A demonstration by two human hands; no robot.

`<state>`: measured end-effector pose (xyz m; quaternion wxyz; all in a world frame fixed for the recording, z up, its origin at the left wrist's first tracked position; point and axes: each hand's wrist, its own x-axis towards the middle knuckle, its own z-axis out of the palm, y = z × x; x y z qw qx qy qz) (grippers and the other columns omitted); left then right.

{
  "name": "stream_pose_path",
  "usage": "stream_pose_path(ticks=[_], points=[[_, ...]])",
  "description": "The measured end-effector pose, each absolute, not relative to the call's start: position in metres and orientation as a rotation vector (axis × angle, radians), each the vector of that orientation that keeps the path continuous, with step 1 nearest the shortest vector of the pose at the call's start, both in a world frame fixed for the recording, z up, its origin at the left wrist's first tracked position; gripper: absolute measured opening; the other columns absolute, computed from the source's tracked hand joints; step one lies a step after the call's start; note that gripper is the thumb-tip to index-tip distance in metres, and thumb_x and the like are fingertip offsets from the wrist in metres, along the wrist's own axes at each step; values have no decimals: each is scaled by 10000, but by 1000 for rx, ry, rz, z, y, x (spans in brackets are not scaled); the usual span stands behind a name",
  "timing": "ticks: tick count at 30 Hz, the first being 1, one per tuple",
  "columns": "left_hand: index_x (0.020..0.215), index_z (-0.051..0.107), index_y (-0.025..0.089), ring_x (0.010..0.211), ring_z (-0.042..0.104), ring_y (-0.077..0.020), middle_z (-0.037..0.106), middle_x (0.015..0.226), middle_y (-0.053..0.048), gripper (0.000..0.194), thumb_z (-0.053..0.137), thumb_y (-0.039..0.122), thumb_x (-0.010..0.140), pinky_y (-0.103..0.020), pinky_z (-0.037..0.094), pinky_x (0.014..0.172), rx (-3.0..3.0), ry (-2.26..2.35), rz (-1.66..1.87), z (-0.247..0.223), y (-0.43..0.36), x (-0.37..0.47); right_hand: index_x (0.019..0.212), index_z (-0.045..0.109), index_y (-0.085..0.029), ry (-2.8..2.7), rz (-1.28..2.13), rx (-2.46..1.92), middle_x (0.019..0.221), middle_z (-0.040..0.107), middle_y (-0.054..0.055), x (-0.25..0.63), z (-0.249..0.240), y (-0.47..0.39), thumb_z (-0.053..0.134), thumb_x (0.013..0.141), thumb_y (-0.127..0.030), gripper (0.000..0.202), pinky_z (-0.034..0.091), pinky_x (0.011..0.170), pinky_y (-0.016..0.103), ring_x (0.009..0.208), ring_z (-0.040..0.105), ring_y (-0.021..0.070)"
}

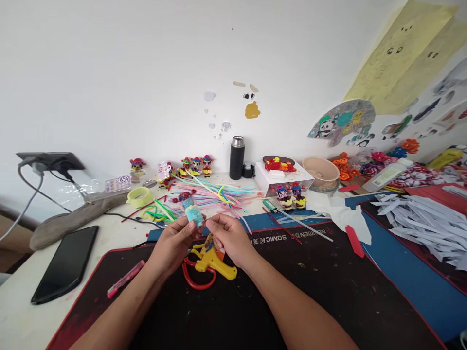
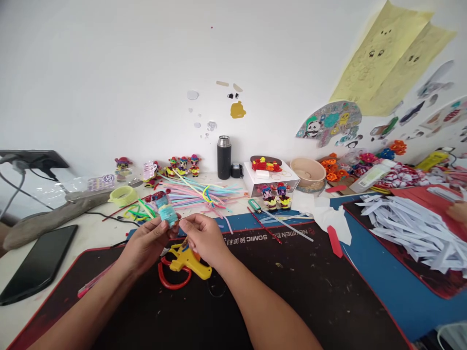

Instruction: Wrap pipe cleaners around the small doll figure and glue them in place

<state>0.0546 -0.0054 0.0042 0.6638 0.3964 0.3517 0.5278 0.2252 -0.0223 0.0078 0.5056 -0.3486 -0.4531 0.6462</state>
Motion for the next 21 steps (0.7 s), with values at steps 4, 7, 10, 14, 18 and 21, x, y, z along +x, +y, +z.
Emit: stream_pose_path(ticks=[4,7,10,14,18,21], points=[[825,844,165,694,626,-152,748,774,-59,378,981,473,654,-267,522,705,860,800,1208,5,-3,53,891,670,-198,-1073,1506,-850,500,448,-108,226,11,-22,783,827,-640,460,255,382,227,378,327,70],[840,853,170,708,640,-161,756,782,-61,381,992,462,639,-270,533,720,866,829,1218,5,-3,52,874,656,-205,-1085,1432,-881,557,476,-90,226,11,-23,784,825,-646,462,263,382,228,401,352,74],[852,858,173,700,631,-158,759,785,-58,363,980,458,663,-267,534,714,923,839,1215,5,-3,52,892,669,-203,-1141,1351,-907,584,492,-75,226,7,-23,765,863,-621,429,264,406,228,432,362,78],[885,861,176,701,651,-162,779,811,-66,378,971,471,676,-268,544,707,956,851,1177,7,-4,52,917,665,-210,-1161,1301,-937,571,500,-73,226,4,-23,741,887,-623,421,265,418,229,432,370,84],[809,834,165,642,662,-168,755,718,-64,363,968,475,676,-269,542,653,955,845,1097,10,-5,51,924,631,-216,-1127,1317,-962,500,426,-109,228,8,-21,741,870,-658,459,267,404,226,401,345,84],[780,810,158,604,636,-140,733,702,-49,354,967,461,685,-240,513,612,946,813,1056,13,-6,51,973,644,-204,-1125,1404,-956,482,447,-112,228,11,-21,752,851,-668,492,285,393,226,392,344,86]])
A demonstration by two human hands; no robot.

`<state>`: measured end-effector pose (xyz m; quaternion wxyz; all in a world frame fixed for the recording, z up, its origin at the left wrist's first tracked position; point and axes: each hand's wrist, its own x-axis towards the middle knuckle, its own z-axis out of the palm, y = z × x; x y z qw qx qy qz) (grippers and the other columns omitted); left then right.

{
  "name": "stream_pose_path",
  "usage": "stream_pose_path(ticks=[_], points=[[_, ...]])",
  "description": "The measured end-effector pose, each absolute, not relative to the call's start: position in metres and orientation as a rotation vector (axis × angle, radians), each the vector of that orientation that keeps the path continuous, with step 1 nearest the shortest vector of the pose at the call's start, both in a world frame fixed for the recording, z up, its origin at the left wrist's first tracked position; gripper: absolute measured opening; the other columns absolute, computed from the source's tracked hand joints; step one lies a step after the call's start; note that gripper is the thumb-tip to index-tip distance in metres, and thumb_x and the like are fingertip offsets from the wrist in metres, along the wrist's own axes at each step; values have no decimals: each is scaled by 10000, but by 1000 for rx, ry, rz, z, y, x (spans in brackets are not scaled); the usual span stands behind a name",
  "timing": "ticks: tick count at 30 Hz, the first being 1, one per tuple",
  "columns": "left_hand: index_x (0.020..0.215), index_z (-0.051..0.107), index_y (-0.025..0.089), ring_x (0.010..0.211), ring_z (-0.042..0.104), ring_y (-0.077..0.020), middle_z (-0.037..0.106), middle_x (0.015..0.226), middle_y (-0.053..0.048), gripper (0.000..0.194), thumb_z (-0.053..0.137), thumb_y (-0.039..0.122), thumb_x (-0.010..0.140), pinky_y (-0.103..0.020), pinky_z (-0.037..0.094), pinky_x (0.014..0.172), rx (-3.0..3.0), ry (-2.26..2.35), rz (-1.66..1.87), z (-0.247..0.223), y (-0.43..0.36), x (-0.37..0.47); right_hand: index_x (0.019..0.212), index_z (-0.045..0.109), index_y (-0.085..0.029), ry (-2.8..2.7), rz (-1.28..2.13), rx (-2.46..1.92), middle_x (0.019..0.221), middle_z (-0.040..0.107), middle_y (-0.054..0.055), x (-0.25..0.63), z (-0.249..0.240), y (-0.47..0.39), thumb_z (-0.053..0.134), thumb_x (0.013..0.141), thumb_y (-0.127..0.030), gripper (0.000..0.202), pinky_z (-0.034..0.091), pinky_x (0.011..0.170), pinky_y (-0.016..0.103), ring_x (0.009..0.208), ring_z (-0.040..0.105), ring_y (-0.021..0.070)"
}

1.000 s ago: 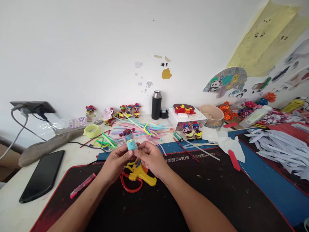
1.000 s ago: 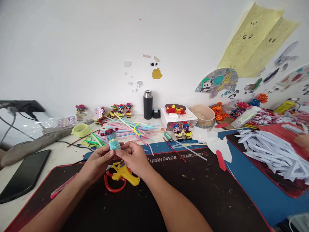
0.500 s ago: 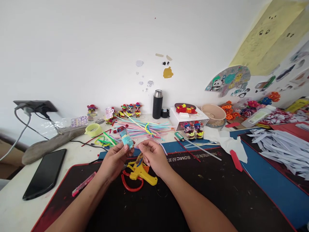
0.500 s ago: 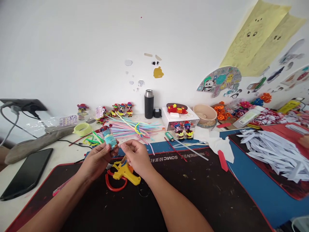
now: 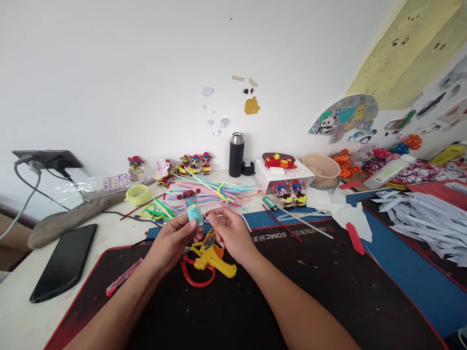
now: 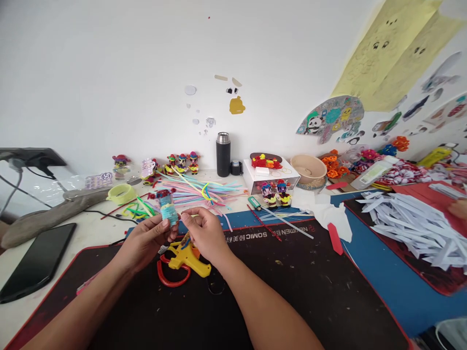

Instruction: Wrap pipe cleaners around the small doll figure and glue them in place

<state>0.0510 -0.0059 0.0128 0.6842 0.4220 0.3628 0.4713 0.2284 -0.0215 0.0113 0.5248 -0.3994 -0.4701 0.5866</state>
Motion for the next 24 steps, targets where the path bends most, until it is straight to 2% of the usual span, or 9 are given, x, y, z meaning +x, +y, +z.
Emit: stream_pose_path(ticks=[4,10,14,20,24], points=[[791,804,141,604,607,-126,701,688,-44,350,942,457,732,-219,484,583,986,737,931,17,-9,51,1042,663,-197,-1129,1513,-928,484,487,-106,228,13,-23,775,830,-663,524,299,398,232,382,370,88],[781,778,128,565,578,-101,675,714,-39,354,938,442,741,-202,452,536,935,705,781,13,-9,50,906,641,-204,-1057,1571,-882,493,469,-112,227,11,-21,833,770,-650,504,268,381,240,363,337,69],[765,749,126,539,554,-93,646,690,-26,367,946,434,728,-193,414,491,879,721,788,12,-9,51,868,632,-196,-1005,1583,-888,515,478,-110,226,11,-20,850,753,-627,497,249,374,236,355,329,56],[663,670,135,506,495,-80,570,619,10,400,963,407,689,-195,400,473,776,762,926,19,-6,51,854,618,-216,-983,1499,-929,489,426,-120,228,12,-21,824,793,-598,439,246,375,223,363,325,66],[681,670,154,514,529,-102,582,607,14,386,964,405,677,-210,413,480,809,859,1024,21,-5,52,879,626,-217,-1069,1410,-960,515,434,-111,228,10,-22,792,827,-619,438,262,377,215,388,342,72]])
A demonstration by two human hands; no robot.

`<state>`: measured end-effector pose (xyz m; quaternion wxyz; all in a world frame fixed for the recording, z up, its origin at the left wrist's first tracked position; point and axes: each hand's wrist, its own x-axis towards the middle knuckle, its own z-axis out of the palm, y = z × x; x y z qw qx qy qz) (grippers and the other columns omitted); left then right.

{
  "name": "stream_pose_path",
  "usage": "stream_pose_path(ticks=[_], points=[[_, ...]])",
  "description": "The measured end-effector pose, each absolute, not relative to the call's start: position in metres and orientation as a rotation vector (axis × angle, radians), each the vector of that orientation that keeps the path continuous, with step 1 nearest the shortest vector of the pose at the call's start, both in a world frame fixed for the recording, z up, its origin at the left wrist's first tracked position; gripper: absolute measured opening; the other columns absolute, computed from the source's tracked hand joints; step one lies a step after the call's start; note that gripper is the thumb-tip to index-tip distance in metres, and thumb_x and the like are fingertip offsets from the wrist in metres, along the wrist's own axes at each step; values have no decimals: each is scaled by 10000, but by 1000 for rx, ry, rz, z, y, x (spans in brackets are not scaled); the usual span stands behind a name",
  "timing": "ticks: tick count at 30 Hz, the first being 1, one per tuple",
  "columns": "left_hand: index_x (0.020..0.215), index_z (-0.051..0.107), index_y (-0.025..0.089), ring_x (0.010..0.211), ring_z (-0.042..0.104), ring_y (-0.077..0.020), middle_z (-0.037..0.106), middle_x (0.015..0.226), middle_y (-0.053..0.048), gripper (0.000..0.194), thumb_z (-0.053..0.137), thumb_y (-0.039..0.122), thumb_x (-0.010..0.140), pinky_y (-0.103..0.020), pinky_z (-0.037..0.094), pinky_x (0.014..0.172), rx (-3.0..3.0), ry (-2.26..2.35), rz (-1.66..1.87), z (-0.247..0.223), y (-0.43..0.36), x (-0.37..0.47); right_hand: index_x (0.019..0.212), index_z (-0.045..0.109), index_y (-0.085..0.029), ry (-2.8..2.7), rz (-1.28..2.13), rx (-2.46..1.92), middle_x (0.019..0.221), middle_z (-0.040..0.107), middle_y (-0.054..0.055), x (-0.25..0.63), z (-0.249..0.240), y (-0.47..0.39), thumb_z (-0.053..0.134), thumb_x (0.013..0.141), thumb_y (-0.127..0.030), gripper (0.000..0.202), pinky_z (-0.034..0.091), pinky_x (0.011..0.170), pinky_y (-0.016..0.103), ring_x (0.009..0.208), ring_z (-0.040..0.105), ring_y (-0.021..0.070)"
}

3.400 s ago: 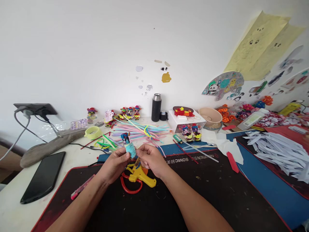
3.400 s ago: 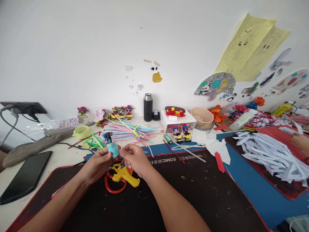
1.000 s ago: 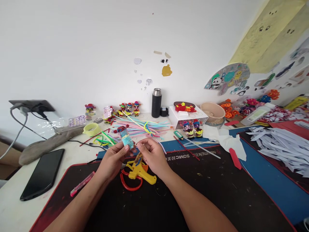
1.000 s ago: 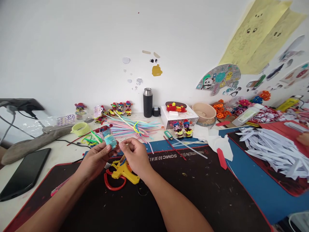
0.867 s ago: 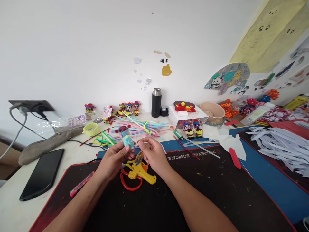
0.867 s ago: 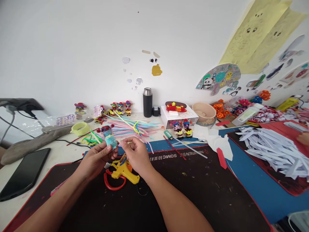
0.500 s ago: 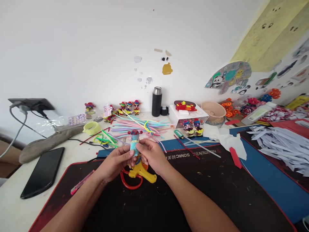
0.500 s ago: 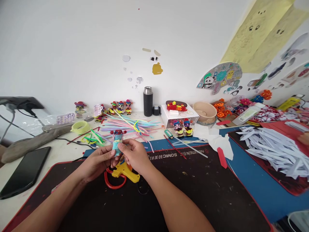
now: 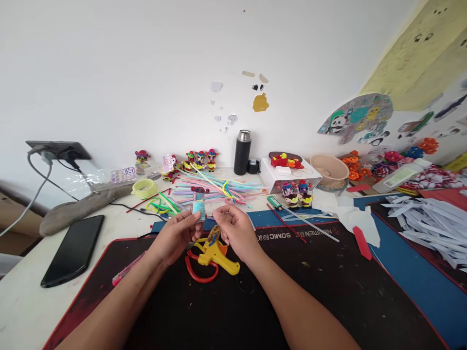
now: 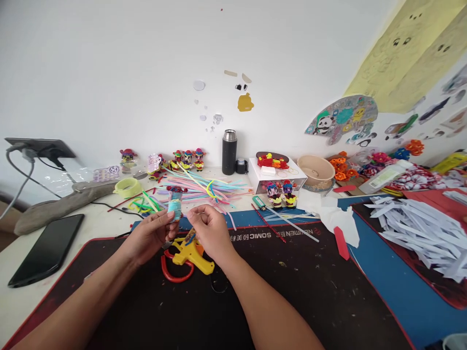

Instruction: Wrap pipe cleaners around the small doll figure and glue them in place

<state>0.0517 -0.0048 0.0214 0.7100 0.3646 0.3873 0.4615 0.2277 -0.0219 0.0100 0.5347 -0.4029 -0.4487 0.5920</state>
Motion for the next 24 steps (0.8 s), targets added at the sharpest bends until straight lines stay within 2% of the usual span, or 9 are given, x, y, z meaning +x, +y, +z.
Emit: stream_pose_path(ticks=[6,12,15,20,24], points=[[733,723,161,531,562,-126,637,614,-7,373,923,475,714,-238,431,516,1015,907,1065,21,-7,52,942,625,-212,-1127,1482,-964,507,460,-109,226,12,-24,782,824,-656,485,298,377,212,401,360,85],[658,668,169,473,521,-114,594,555,7,407,889,495,762,-235,405,472,1045,846,995,26,-11,51,964,623,-210,-1085,1523,-933,493,465,-111,226,12,-23,793,810,-672,515,282,378,209,396,346,81],[680,677,167,444,529,-117,588,530,6,406,886,503,768,-229,409,446,1025,793,901,25,-13,51,993,636,-209,-1056,1568,-916,497,482,-106,227,12,-23,803,807,-661,517,260,375,213,382,349,77],[754,732,153,466,590,-134,644,568,-30,382,881,503,781,-223,457,458,971,738,703,23,-14,49,874,632,-209,-1011,1705,-849,480,438,-108,227,16,-26,812,815,-628,459,228,380,218,377,308,62],[778,761,147,600,693,-176,757,726,-102,345,889,467,788,-257,559,591,1000,758,748,22,-13,53,785,604,-207,-913,1671,-863,457,392,-119,225,14,-25,866,766,-579,456,201,385,217,386,260,54]])
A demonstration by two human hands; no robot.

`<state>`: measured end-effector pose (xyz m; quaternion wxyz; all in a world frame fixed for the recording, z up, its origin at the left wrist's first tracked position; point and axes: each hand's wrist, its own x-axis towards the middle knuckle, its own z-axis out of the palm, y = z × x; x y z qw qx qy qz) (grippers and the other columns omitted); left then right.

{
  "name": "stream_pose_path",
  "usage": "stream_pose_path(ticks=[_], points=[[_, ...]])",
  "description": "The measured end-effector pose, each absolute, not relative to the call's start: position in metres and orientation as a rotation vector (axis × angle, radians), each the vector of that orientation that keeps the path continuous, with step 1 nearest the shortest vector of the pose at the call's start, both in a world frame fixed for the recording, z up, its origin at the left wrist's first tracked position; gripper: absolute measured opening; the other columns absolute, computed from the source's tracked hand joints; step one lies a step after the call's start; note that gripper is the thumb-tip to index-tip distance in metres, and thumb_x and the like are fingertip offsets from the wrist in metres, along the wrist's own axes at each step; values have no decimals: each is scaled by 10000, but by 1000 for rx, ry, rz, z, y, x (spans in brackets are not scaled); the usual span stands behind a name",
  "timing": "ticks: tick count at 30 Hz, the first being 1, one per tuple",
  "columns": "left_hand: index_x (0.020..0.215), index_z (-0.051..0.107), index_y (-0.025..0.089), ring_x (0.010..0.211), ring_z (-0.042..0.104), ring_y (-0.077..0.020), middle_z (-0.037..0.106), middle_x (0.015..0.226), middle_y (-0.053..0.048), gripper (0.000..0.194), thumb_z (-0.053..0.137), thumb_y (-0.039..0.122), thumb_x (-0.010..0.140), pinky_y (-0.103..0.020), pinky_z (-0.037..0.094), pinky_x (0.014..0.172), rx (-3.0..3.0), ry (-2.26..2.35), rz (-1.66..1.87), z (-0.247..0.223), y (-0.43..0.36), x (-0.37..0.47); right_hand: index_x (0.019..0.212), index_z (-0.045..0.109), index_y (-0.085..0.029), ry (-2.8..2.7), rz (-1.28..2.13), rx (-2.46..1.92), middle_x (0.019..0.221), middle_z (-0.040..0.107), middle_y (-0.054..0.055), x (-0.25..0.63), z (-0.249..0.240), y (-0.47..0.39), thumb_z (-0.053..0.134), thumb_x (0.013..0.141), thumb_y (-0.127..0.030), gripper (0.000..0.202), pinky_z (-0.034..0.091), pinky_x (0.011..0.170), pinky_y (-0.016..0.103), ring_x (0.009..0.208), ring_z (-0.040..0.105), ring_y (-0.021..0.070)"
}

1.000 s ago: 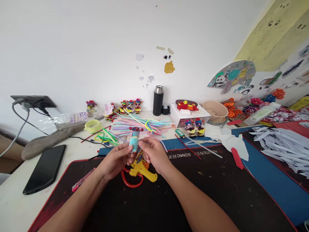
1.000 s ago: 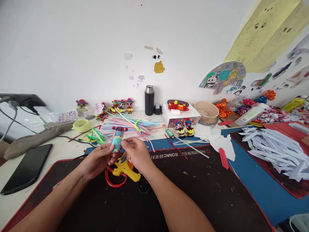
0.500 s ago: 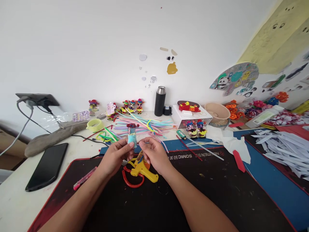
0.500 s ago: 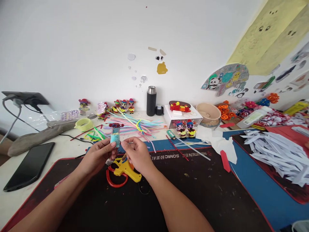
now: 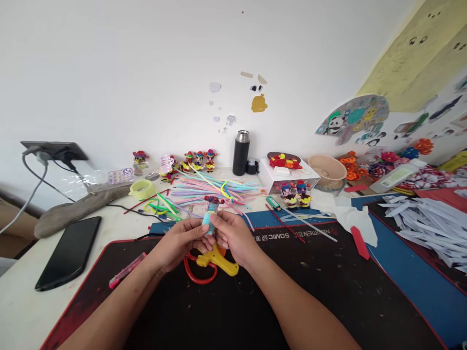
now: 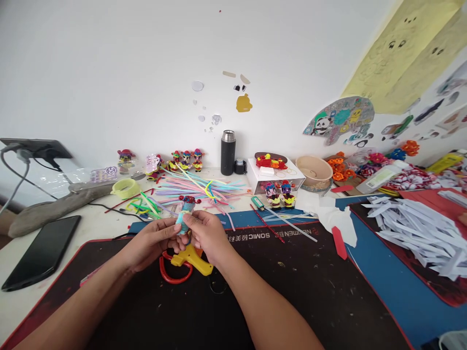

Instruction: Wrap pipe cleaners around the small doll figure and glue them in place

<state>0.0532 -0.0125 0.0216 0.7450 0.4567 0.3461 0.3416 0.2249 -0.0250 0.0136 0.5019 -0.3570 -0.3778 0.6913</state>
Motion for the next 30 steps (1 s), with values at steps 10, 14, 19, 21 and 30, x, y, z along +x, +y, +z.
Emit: stream_pose_path(ticks=[10,14,19,21,30], points=[[963,602,214,613,709,-183,750,678,-9,469,918,491,753,-263,554,593,1064,916,1040,21,-14,63,789,522,-220,-775,1631,-847,449,346,-144,221,10,-23,856,774,-558,476,149,371,207,372,220,46],[945,583,226,571,698,-173,708,682,32,493,925,509,731,-284,574,599,1094,989,1100,23,-16,65,787,499,-224,-770,1619,-853,450,337,-146,219,9,-23,844,786,-558,480,147,368,210,368,214,45],[858,640,201,614,712,-155,706,867,11,466,938,521,701,-278,590,612,1116,1054,1200,16,-16,67,811,494,-228,-750,1591,-874,454,341,-149,216,7,-24,843,783,-541,469,146,369,210,368,215,46],[857,677,194,637,733,-179,718,847,-5,454,936,532,700,-289,597,638,1126,1060,1170,13,-16,67,810,492,-229,-740,1584,-869,456,347,-147,216,6,-24,841,786,-535,465,149,370,212,369,213,46],[825,745,195,686,735,-215,765,874,-44,401,932,529,707,-344,615,712,1128,1058,1230,13,-24,75,805,471,-237,-707,1542,-854,464,359,-143,215,8,-24,858,784,-541,492,165,370,210,380,211,47]])
